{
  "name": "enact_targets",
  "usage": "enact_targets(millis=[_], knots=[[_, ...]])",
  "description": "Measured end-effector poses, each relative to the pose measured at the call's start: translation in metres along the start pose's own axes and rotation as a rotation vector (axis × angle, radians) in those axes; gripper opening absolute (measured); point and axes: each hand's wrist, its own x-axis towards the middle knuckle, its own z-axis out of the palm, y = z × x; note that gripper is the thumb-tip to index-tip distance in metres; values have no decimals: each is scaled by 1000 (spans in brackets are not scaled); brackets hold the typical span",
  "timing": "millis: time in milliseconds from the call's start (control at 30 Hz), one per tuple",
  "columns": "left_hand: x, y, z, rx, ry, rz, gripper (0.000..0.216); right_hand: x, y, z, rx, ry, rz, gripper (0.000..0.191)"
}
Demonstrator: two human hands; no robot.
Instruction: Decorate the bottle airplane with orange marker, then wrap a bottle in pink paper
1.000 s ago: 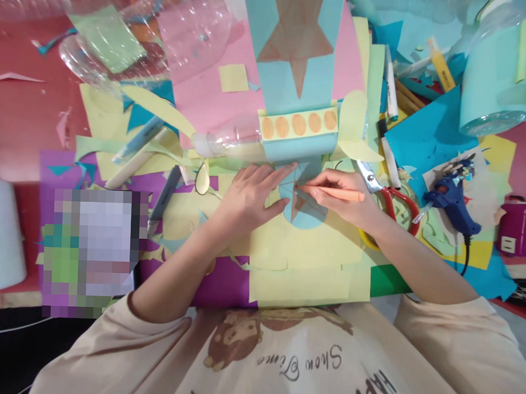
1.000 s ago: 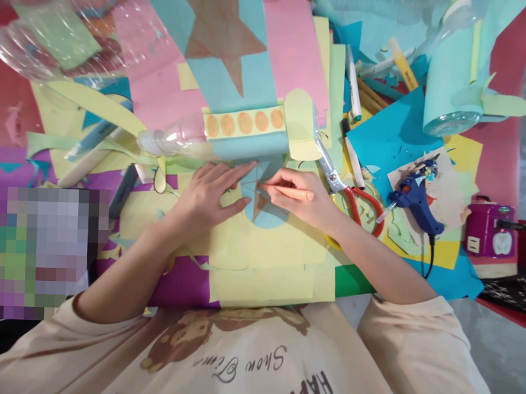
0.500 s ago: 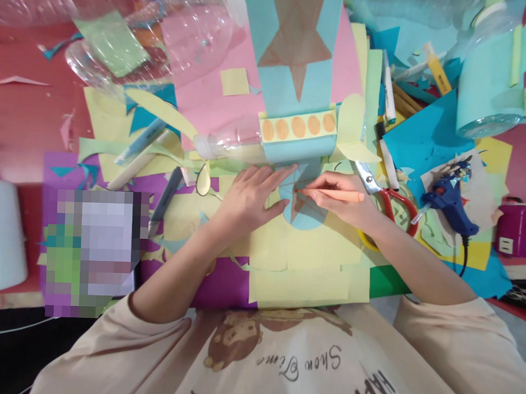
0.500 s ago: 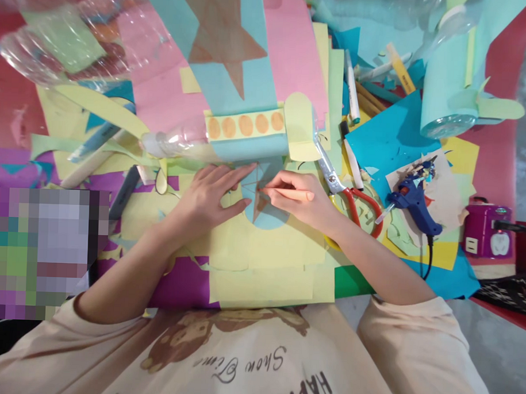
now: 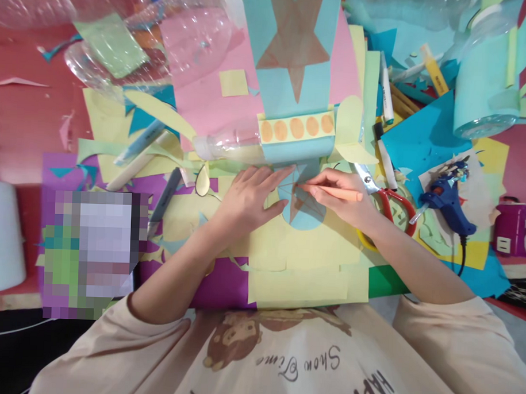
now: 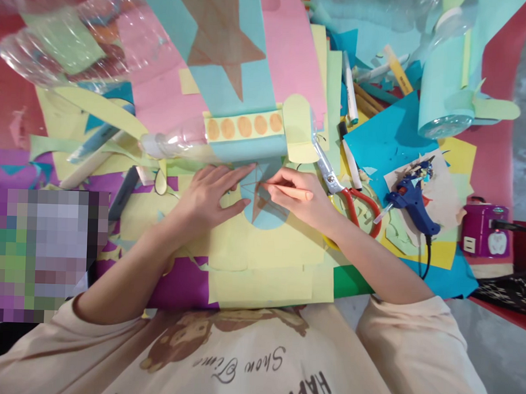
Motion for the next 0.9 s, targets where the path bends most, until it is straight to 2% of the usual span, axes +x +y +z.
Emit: enact_targets(millis=[433,900], knots=[[-1,-1,0,-15,-3,-10,51,-2,-1,-1,-7,-97,50,22],[0,0,-1,-6,0,0,51,1,2,0,32,23,20,21]])
